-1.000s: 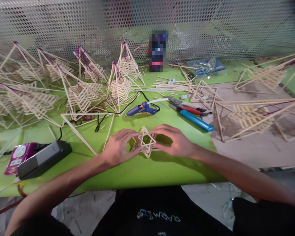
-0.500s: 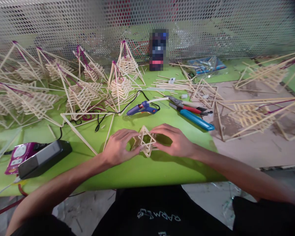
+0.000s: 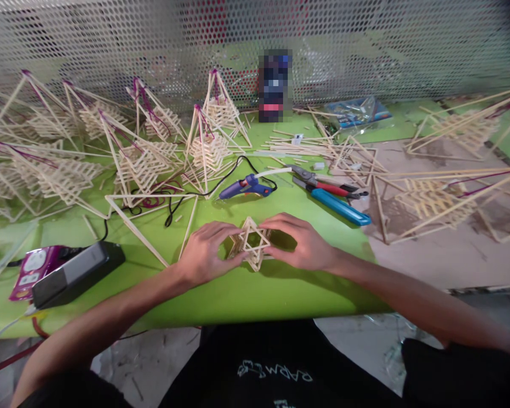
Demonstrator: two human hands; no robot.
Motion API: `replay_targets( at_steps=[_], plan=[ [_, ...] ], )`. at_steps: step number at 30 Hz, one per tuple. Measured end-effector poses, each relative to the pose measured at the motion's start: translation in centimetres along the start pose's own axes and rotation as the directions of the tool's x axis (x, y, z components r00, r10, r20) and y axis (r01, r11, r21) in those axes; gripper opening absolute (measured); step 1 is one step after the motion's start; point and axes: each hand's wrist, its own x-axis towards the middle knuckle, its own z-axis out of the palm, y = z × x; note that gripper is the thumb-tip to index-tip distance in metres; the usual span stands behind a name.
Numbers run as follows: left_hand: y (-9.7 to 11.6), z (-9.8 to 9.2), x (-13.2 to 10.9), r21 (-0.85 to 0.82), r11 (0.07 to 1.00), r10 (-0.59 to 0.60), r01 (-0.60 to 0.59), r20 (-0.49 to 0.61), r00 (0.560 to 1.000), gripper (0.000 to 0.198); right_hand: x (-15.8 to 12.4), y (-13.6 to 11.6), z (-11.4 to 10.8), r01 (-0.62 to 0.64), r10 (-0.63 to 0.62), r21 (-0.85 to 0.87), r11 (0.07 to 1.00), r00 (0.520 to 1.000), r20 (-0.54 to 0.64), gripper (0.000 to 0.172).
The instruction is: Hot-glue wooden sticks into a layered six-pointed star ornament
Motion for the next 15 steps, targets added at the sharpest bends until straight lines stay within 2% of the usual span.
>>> replay_targets(
  at_steps=[15],
  plan=[
    [0.03,0.14,-0.07,-0.018,0.999,-0.027,0.027,0.008,1.0,0.038,0.01,0.01,0.06,-0.004,0.004,-0.027,1.0,1.0,0.003,0.04]
  ],
)
